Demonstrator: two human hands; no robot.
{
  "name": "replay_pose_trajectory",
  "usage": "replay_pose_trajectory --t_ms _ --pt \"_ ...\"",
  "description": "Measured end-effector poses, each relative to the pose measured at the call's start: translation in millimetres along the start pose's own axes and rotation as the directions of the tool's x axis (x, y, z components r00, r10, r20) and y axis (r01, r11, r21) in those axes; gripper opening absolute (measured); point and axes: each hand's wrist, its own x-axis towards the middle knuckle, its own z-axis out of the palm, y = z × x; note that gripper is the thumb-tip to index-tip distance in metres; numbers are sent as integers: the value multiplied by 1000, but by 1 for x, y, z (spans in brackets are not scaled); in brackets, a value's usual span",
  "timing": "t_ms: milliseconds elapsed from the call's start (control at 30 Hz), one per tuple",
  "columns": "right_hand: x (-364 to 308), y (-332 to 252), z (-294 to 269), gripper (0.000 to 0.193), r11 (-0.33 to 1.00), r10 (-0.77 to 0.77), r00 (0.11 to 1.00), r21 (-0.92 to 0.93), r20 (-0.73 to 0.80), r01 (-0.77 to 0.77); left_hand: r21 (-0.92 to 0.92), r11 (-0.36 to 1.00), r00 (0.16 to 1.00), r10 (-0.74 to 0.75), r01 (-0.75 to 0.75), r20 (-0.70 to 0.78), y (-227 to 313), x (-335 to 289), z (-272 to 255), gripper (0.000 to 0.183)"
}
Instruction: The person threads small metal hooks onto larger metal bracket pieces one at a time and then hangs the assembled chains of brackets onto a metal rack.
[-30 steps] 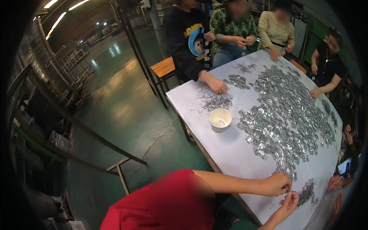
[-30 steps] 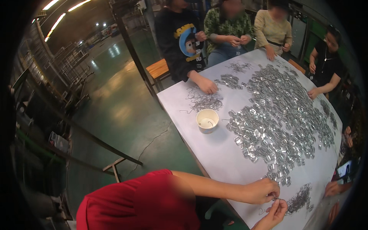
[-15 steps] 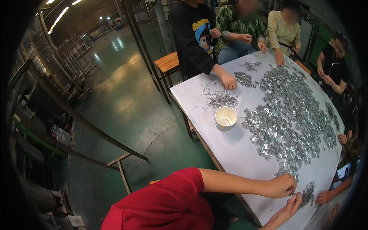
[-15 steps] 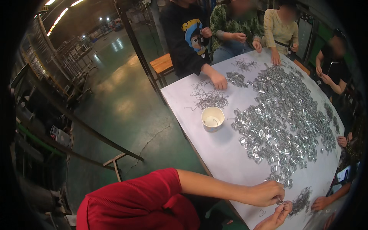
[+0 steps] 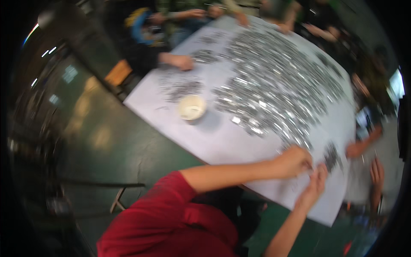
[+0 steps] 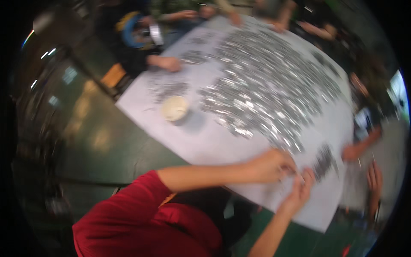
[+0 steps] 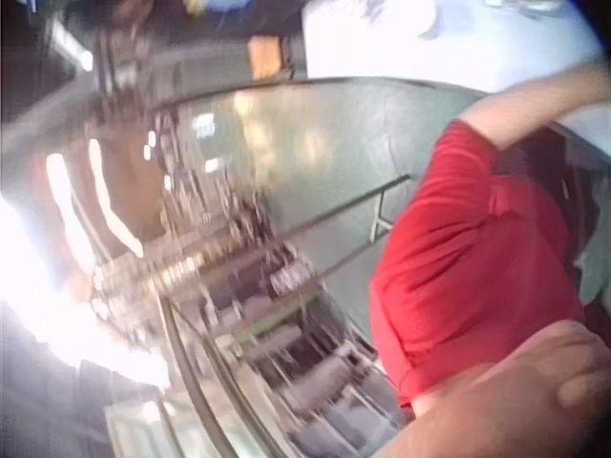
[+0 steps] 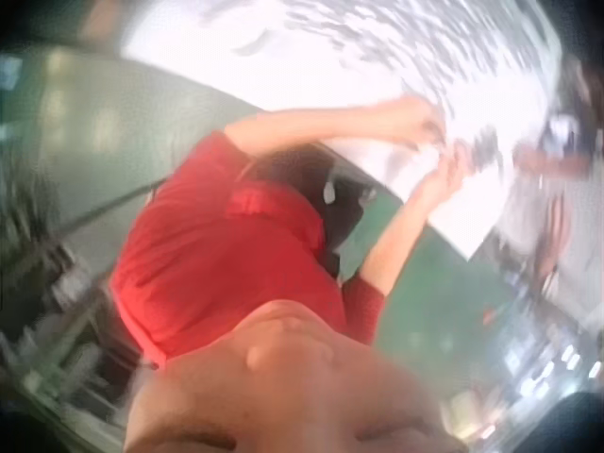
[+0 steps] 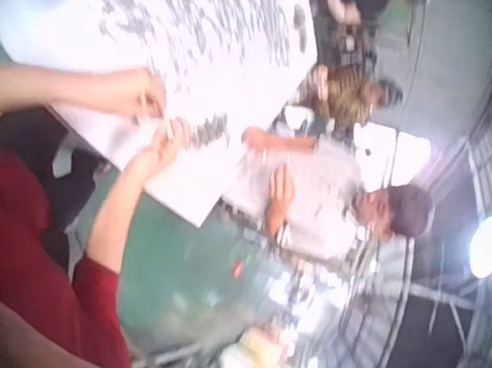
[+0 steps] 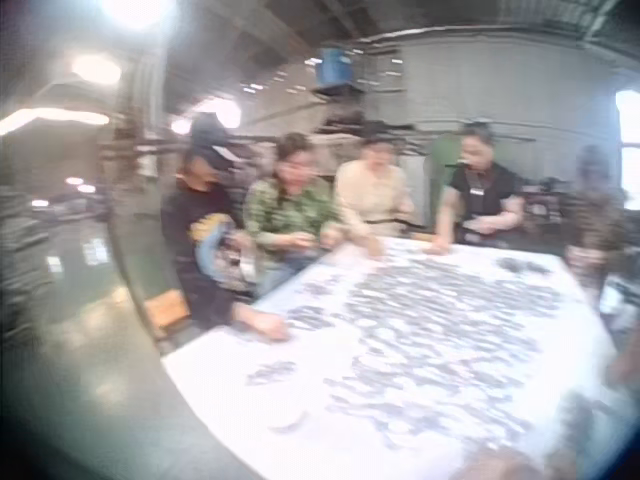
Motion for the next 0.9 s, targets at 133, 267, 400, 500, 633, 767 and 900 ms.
replay_pose_trajectory --t_ms 133,267,400,500,633,767,900 --pt "-1 -12 10 13 994 -5 1000 108 2 4 -11 994 993 -109 109 46 11 6 -11 12" --pt "1 -18 -2 12 965 81 996 251 -29 -71 -22 979 973 -199 203 115 19 20 1 15" --pt "-2 -19 -2 13 974 126 990 198 -68 -111 30 973 962 -232 230 145 23 24 5 18" --pt "-3 -14 2 13 987 101 988 133 -117 -85 14 973 960 -228 229 164 24 24 8 17" --pt "-3 -15 5 13 989 33 972 149 -233 2 15 973 954 -229 230 191 26 22 16 16" --pt "-7 -14 -6 10 964 -15 956 249 -292 91 -62 963 962 -254 260 97 11 26 16 18" --pt "-15 -15 -24 8 961 -74 955 237 -288 146 286 924 962 -273 254 27 -61 19 13 23"
